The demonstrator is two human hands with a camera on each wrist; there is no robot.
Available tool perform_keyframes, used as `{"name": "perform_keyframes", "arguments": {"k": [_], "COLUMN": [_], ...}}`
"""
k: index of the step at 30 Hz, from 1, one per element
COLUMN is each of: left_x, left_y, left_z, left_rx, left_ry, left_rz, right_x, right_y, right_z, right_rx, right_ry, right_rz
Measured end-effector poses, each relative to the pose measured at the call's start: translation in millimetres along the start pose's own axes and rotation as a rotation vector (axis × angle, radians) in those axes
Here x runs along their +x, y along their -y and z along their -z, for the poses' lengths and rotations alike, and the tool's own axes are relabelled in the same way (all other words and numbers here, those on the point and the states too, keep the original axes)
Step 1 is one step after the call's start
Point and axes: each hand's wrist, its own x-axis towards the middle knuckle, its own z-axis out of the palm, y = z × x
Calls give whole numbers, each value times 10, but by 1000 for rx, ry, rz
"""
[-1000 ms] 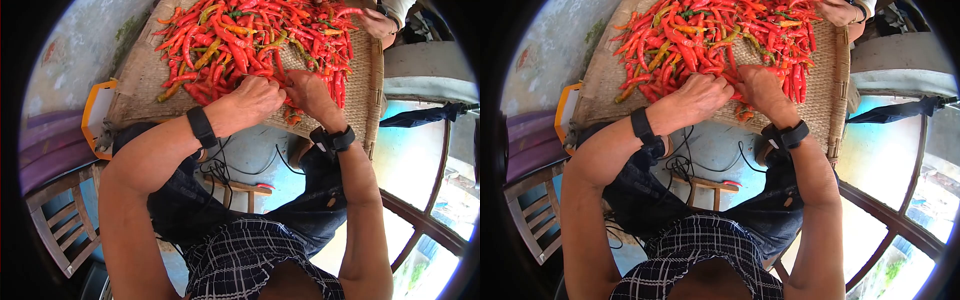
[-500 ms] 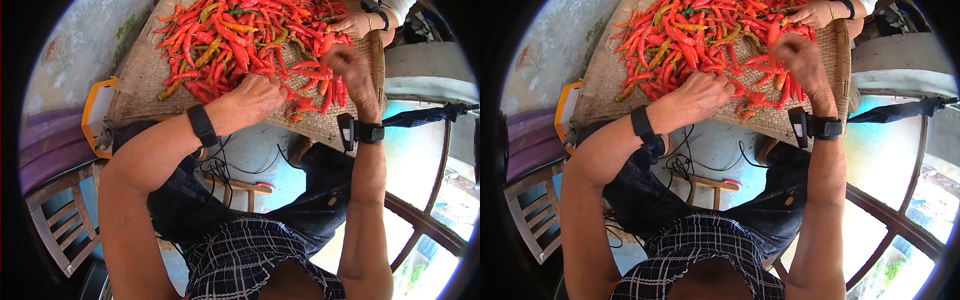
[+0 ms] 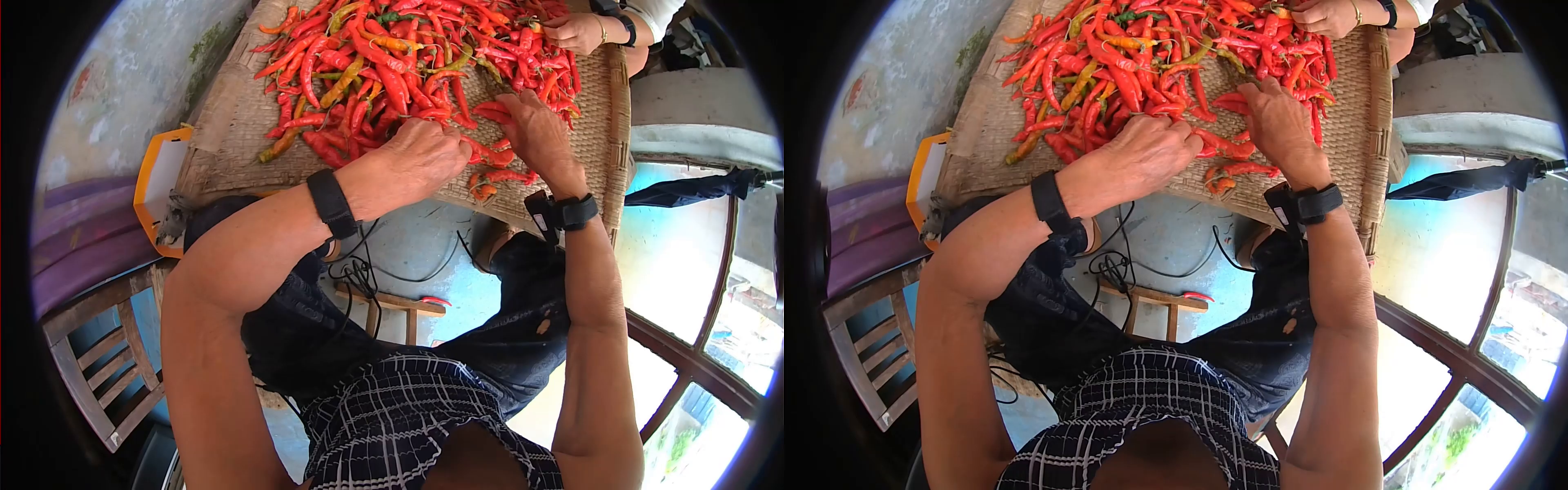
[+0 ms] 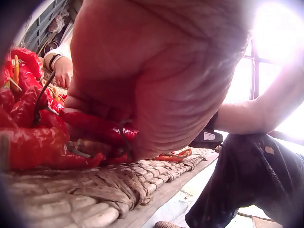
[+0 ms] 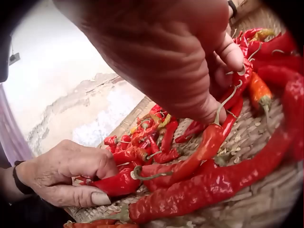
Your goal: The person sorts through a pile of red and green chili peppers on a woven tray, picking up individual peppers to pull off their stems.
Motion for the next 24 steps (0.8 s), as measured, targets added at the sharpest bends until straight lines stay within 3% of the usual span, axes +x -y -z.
{"name": "perform_keyframes", "arguments": {"k": [7,10,11,13,14,15,17,18,19,21,22,24], "left_x": [7,3,1,4,8,10,7,1,-2,3,5,3], "left_y": [10,7,6,9,7,6,8,11,10,12,12,14], "left_z": [-52,-35,-41,-44,-43,-41,-42,-43,-49,-62,-68,-61], "left_rx": [-6,-18,-19,-51,-51,-51,-51,-52,-53,-51,-48,-46], "left_ry": [-24,-10,-10,-22,-22,-18,-14,-22,-30,-21,-13,-9], "left_rz": [-12,-8,-10,-6,-9,-5,-2,-6,-9,-6,-2,-6], "right_x": [39,46,61,81,72,56,35,29,3,-57,-74,-105], "right_y": [-93,-299,-355,-453,-481,-491,-434,-402,-380,-328,-250,-84], "right_z": [239,313,357,460,480,484,509,465,388,233,206,168], "right_rx": [89,60,59,2,-126,-127,17,174,175,209,209,97], "right_ry": [53,-256,-256,-433,-548,-548,-493,-382,-381,-123,-122,73], "right_rz": [-7,-11,-13,-278,-227,-229,-255,-216,-218,60,60,49]}}
